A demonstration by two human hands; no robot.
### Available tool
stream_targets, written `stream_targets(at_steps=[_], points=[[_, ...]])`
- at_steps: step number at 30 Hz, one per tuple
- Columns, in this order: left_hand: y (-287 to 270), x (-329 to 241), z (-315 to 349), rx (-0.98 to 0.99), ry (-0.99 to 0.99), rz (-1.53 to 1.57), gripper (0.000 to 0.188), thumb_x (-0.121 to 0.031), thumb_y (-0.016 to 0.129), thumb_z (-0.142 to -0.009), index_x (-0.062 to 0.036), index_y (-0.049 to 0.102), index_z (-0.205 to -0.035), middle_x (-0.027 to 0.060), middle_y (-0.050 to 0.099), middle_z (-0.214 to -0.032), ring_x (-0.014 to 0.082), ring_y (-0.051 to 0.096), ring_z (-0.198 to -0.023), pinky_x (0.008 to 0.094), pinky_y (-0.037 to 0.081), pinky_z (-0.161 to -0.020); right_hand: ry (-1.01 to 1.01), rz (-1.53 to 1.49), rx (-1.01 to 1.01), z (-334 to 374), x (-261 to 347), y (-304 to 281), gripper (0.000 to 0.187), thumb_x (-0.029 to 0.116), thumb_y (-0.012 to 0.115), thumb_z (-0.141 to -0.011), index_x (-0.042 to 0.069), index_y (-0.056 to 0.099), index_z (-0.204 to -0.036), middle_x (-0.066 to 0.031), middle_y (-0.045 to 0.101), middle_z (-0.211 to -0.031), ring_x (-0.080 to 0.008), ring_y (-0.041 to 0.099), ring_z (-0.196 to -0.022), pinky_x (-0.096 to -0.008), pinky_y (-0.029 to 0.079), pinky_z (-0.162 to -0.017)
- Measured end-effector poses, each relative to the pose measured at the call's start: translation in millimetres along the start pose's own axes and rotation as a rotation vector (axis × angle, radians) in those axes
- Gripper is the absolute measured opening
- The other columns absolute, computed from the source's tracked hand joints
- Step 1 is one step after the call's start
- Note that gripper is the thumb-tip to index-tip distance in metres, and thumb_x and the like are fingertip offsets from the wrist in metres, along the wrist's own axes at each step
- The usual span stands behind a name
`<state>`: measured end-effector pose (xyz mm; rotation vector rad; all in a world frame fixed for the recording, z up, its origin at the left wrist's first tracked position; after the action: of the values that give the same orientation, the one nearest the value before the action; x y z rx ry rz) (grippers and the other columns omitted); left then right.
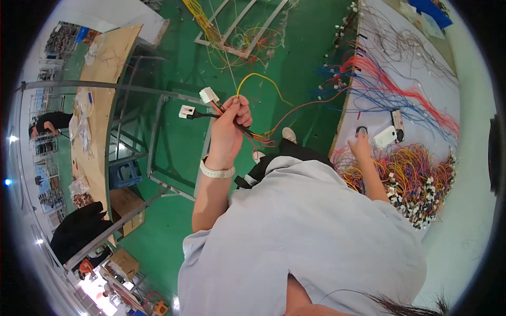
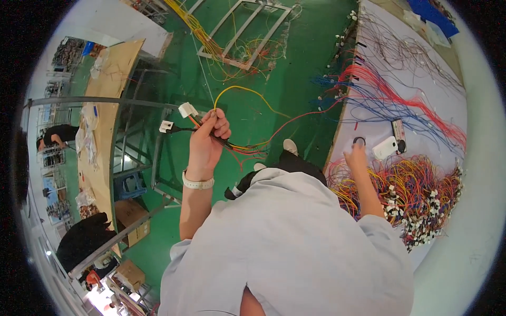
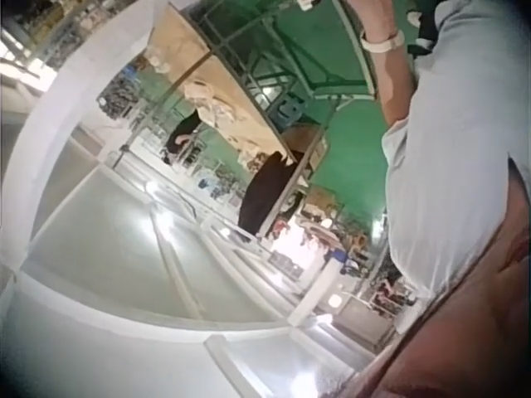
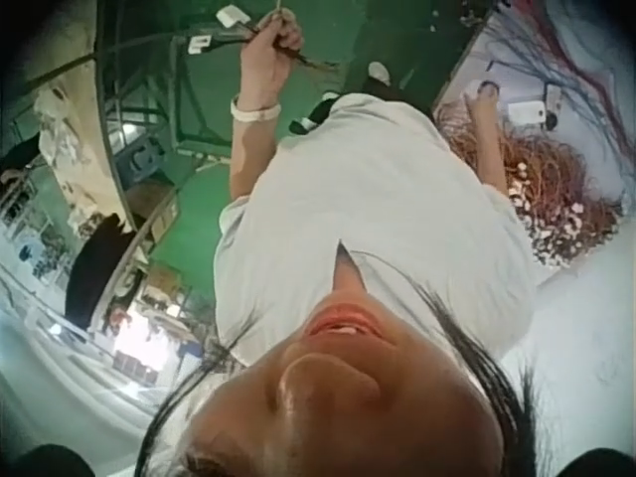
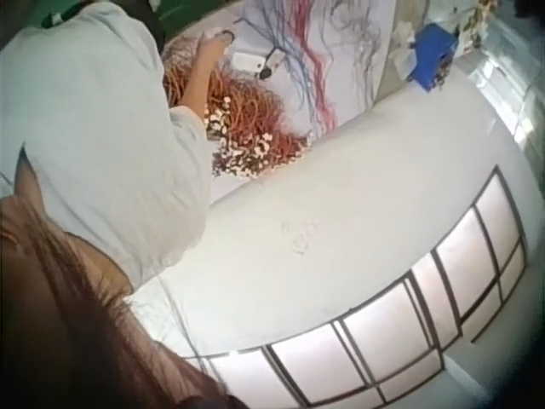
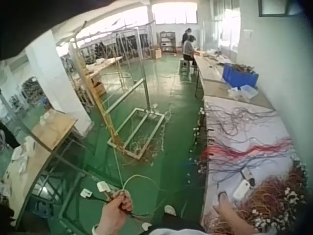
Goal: Assembling and bundling electrical wires using insulation tape and connectors in a factory setting.
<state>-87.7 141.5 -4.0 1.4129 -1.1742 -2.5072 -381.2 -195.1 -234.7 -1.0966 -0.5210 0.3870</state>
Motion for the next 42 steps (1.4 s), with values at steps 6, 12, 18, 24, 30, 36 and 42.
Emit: stream_targets(at_steps=[6, 12, 18, 24, 30, 36, 42], points=[[-2.6, 0.2, 2.4, 0.033, 0.032, 0.050, 0.014, -0.012, 0.047, -0.096, -0.0015, 0.054, -0.091, -0.0045, 0.034, -0.070, 0.0068, 0.030, -0.063, 0.0227, 0.026, -0.057, -0.132, -0.138, -0.301, -1.2, -32.5, 43.6, 0.035, 0.014, 0.070, -0.075, 0.004, 0.058, -0.106, -0.0233, 0.047, -0.115, -0.0408, 0.053, -0.108, -0.0442, 0.047, -0.088], [-7.4, -7.2, 6.4, 0.013, 0.019, -0.005, 0.014, -0.011, 0.046, -0.097, -0.0017, 0.055, -0.092, -0.0042, 0.036, -0.071, 0.0075, 0.031, -0.062, 0.0231, 0.027, -0.057, -0.164, -0.084, -0.367, -27.1, -32.7, 49.8, 0.030, 0.011, 0.068, -0.075, 0.003, 0.060, -0.103, -0.0267, 0.050, -0.114, -0.0413, 0.052, -0.106, -0.0440, 0.043, -0.093], [-11.4, -15.1, 10.5, -0.010, 0.039, -0.037, 0.015, -0.015, 0.048, -0.097, -0.0015, 0.056, -0.095, -0.0041, 0.037, -0.071, 0.0078, 0.034, -0.064, 0.0221, 0.029, -0.057, 0.142, -0.225, -0.355, -40.3, -19.5, 44.8, 0.029, 0.015, 0.063, -0.076, 0.002, 0.053, -0.100, -0.0240, 0.058, -0.109, -0.0425, 0.056, -0.097, -0.0471, 0.046, -0.085], [-12.3, -18.5, 18.9, -0.057, 0.097, -0.004, 0.018, -0.013, 0.049, -0.097, 0.0021, 0.059, -0.095, -0.0042, 0.038, -0.070, 0.0071, 0.034, -0.063, 0.0224, 0.030, -0.056, -0.211, -0.225, -0.046, -33.9, 102.6, -10.4, 0.028, 0.021, 0.066, -0.078, -0.002, 0.061, -0.094, -0.0151, 0.066, -0.088, -0.0304, 0.063, -0.078, -0.0391, 0.049, -0.070], [0.7, -31.4, 38.1, -0.057, 0.069, 0.014, 0.021, -0.012, 0.048, -0.097, 0.0054, 0.060, -0.096, -0.0042, 0.038, -0.069, 0.0071, 0.033, -0.062, 0.0222, 0.029, -0.056, -0.711, -1.512, 0.842, 31.5, 325.6, -63.3, 0.038, 0.021, 0.056, -0.095, -0.002, 0.051, -0.124, -0.0089, 0.059, -0.117, -0.0156, 0.058, -0.101, -0.0298, 0.047, -0.090], [12.2, -42.9, 59.4, -0.022, 0.142, 0.016, 0.022, -0.014, 0.046, -0.098, 0.0033, 0.060, -0.095, -0.0054, 0.036, -0.069, 0.0064, 0.031, -0.062, 0.0215, 0.027, -0.055, -0.647, -1.615, 1.311, 69.2, 379.5, -111.5, 0.038, 0.010, 0.048, -0.095, -0.008, 0.044, -0.129, -0.0164, 0.056, -0.123, -0.0252, 0.056, -0.112, -0.0395, 0.045, -0.099], [8.9, -50.5, 69.7, -0.171, 0.288, -0.201, 0.023, -0.016, 0.047, -0.098, 0.0021, 0.060, -0.092, -0.0067, 0.036, -0.067, 0.0053, 0.029, -0.059, 0.0211, 0.026, -0.054, -0.774, -1.609, 1.428, 70.6, 385.4, -134.7, 0.042, 0.023, 0.043, -0.095, -0.008, 0.050, -0.122, -0.0208, 0.058, -0.120, -0.0278, 0.059, -0.109, -0.0379, 0.047, -0.093]])
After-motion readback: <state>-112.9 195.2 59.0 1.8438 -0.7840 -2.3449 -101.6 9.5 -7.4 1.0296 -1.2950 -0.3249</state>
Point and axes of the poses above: each hand's wrist, its own z-axis away from the middle knuckle, its own y-axis out of the palm, x = y × z, the point moved 3 cm from there along -z, towards the middle knuckle
